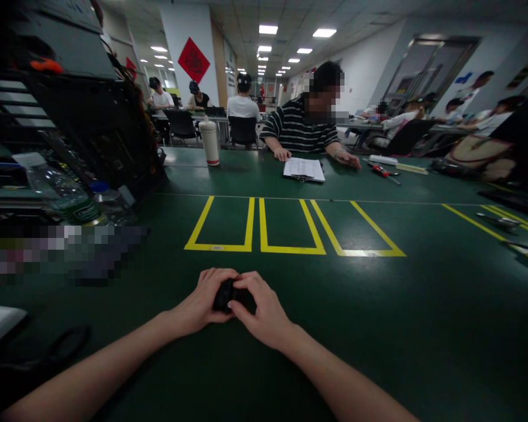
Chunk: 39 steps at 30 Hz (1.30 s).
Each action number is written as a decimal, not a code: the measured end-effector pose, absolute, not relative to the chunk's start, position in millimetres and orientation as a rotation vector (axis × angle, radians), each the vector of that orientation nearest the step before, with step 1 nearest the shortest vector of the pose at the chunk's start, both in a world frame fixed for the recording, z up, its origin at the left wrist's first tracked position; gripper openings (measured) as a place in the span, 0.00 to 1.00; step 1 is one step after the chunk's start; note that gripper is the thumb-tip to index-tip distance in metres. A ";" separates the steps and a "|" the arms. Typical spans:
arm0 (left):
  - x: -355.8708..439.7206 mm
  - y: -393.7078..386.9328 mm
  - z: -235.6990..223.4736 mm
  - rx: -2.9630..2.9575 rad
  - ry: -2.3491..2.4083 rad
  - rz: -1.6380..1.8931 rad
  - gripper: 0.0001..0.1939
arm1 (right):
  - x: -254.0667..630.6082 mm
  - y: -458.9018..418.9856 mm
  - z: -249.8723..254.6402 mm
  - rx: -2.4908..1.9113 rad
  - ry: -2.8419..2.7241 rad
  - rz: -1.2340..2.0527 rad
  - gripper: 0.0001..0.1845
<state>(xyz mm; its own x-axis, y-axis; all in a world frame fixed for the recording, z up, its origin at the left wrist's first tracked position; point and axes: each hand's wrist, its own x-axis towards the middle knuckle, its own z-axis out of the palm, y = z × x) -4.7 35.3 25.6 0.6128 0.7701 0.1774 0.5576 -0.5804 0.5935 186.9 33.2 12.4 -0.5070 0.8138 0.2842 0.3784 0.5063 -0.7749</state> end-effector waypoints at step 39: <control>-4.3 36.7 22.7 2.346 1.096 0.600 0.30 | 187.3 39.1 5.5 -1.097 -1.819 1.098 0.13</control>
<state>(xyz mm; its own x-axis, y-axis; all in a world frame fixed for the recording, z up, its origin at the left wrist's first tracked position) -4.3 36.7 22.7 0.5835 0.7909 0.1842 0.5810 -0.5651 0.5858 187.3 39.1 5.5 -0.3672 0.9173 0.1543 0.2912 0.2710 -0.9175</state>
